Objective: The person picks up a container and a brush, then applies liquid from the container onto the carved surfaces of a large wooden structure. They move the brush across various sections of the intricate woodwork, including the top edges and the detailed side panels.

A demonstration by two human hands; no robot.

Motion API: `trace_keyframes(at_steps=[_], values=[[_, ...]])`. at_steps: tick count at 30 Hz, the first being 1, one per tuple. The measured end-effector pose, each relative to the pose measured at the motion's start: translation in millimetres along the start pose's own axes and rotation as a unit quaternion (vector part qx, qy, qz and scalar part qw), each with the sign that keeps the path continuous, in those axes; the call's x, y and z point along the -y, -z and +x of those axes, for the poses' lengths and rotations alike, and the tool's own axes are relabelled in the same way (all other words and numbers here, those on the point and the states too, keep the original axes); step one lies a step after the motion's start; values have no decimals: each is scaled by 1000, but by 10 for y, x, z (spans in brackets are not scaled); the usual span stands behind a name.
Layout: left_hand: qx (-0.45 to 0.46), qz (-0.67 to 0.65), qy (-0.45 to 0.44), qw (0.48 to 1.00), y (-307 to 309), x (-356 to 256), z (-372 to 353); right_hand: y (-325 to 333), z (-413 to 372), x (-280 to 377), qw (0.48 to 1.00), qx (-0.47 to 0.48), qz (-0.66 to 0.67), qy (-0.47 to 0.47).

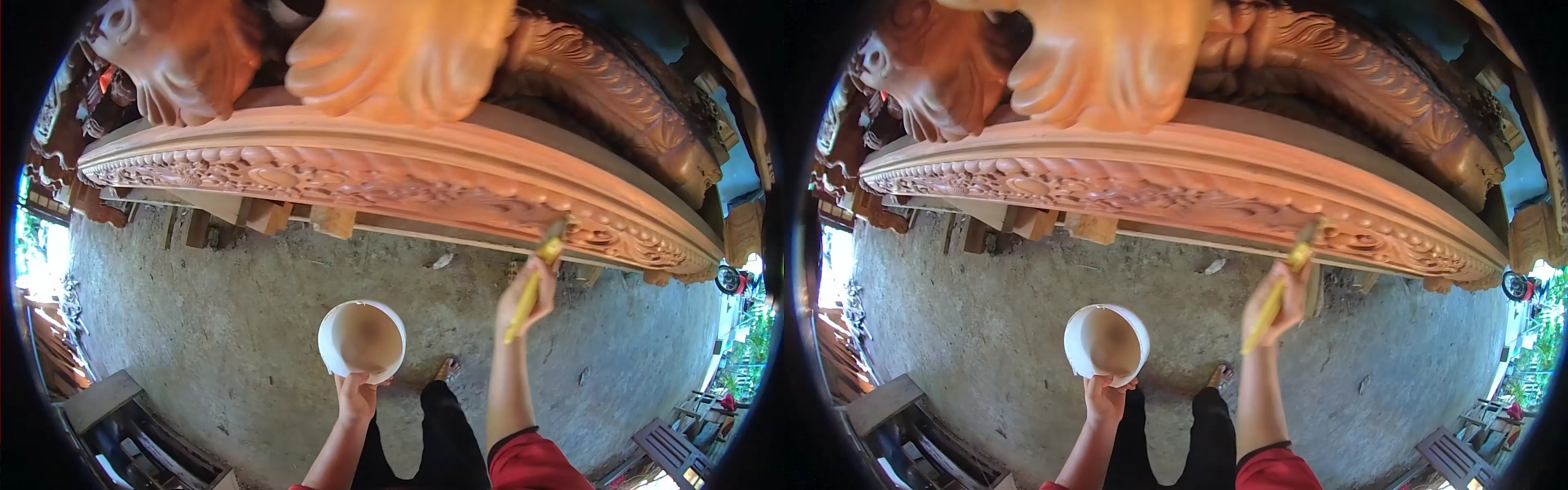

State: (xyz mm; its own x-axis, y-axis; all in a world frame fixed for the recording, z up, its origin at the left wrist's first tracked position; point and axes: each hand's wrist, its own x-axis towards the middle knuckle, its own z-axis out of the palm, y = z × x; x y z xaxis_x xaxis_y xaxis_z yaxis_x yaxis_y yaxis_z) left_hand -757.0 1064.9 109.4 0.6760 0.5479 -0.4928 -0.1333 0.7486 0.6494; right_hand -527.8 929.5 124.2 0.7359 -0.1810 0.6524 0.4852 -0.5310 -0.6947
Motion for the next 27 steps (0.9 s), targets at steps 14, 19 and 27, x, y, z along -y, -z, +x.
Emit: trace_keyframes(at_steps=[14,19,27], values=[[-94,113,-69,987,1140,-1048,121,-1711,-667,1373,879,230,408,85],[-102,78,-68,989,1054,-988,225,-1015,-631,444,935,218,280,-16],[-32,46,-44,997,583,-735,303,57,-346,-294,989,51,95,-105]])
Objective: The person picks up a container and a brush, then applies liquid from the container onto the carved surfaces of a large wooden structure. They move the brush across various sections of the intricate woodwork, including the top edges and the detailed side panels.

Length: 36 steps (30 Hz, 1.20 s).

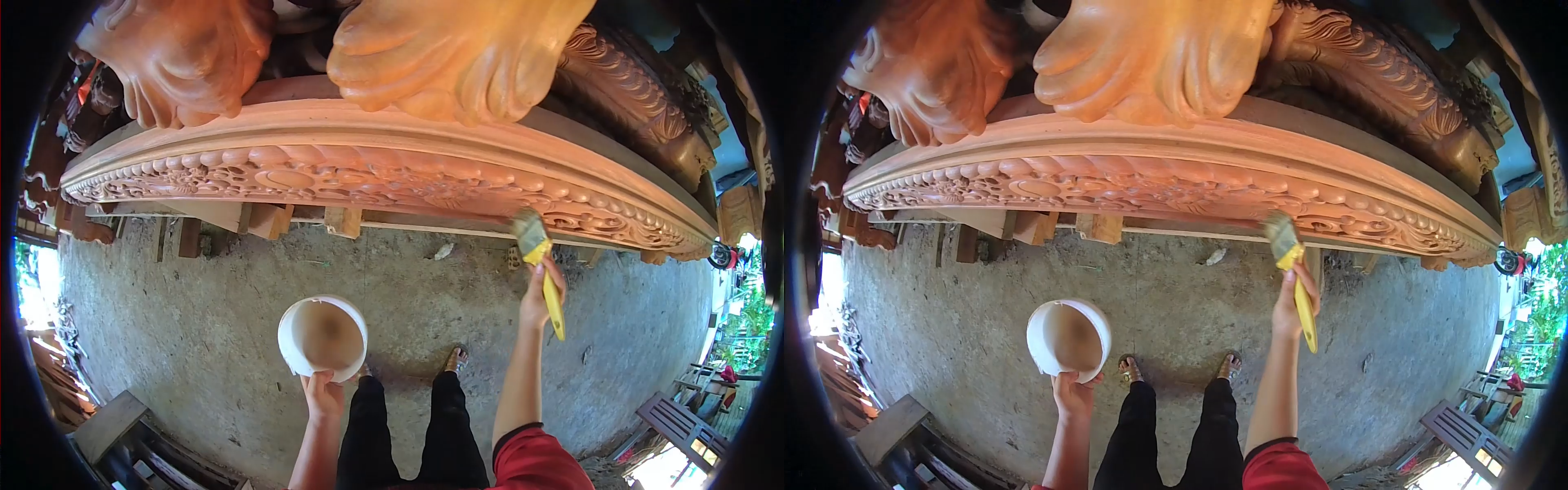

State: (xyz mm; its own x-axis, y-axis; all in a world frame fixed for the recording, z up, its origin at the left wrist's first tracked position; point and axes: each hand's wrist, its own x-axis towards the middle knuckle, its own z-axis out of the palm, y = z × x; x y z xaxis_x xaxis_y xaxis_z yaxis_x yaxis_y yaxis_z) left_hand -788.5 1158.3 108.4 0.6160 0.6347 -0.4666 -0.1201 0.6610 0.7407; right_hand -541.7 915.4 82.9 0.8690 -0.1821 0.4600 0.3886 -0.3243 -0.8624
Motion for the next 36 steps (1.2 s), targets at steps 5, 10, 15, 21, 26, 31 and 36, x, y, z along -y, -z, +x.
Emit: trace_keyframes(at_steps=[5,10,15,21,26,31,36], values=[[0,-13,30,999,-295,18,-170,10,107,142,971,-121,-179,102],[2,-18,52,999,-363,17,-320,-636,-278,324,999,-7,-34,13],[13,-7,51,999,-295,-219,-467,-923,-493,826,970,203,-78,109],[90,74,65,991,-232,-830,-750,-189,-25,1521,929,268,179,-183],[139,95,110,980,-257,-1188,-1054,424,-39,2919,932,252,161,-204],[228,113,170,952,-281,-1437,-1211,712,-227,3774,919,352,130,-124],[292,159,172,927,-450,-1692,-1348,809,-347,3915,905,420,-3,-65]])
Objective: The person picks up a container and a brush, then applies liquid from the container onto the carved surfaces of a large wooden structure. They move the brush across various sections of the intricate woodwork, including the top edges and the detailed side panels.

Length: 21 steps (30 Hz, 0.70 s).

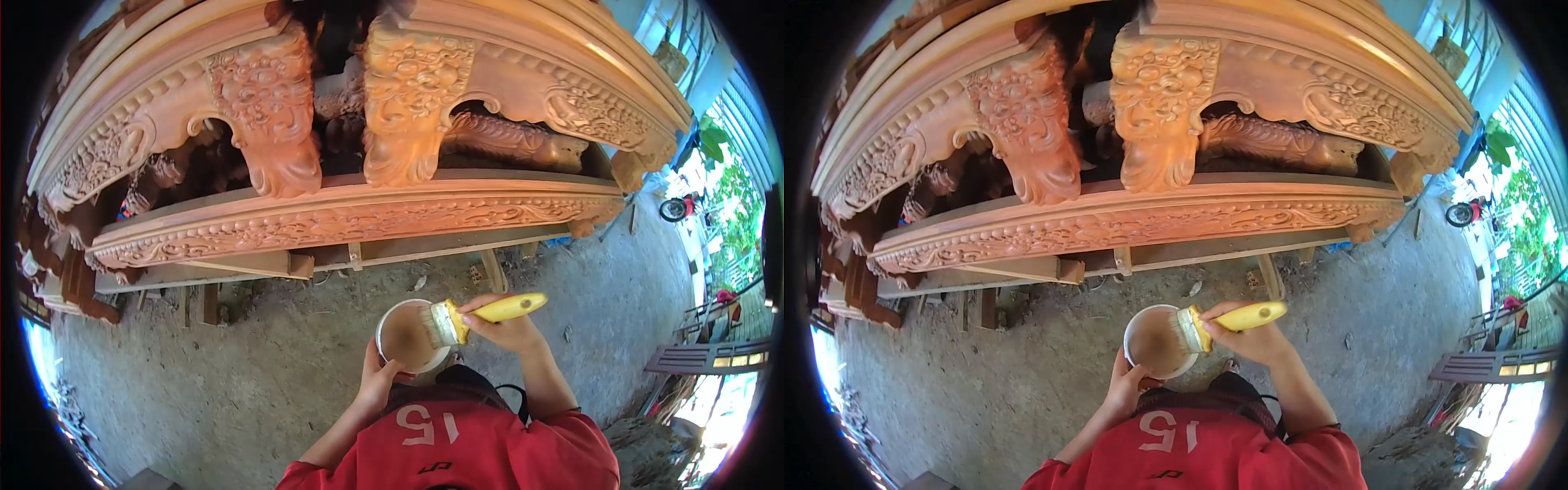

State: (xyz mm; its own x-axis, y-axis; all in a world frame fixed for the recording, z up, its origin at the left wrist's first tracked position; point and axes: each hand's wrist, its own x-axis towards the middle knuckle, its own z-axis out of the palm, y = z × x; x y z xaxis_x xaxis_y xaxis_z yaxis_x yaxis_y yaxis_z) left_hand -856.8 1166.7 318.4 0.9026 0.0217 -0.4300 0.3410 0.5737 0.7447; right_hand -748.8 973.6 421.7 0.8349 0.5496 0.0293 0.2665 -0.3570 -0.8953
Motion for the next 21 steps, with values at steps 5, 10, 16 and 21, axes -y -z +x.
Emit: trace_keyframes(at_steps=[5,10,16,21], values=[[5,-5,39,999,6,-155,33,279,-68,91,990,-85,109,-11],[-13,-12,19,1000,-35,-297,242,668,295,118,982,-128,120,67],[-52,-25,-31,998,-292,-516,525,1244,1315,383,982,46,147,110],[-146,-81,-83,982,-615,-471,792,1479,2305,464,935,162,-108,296]])
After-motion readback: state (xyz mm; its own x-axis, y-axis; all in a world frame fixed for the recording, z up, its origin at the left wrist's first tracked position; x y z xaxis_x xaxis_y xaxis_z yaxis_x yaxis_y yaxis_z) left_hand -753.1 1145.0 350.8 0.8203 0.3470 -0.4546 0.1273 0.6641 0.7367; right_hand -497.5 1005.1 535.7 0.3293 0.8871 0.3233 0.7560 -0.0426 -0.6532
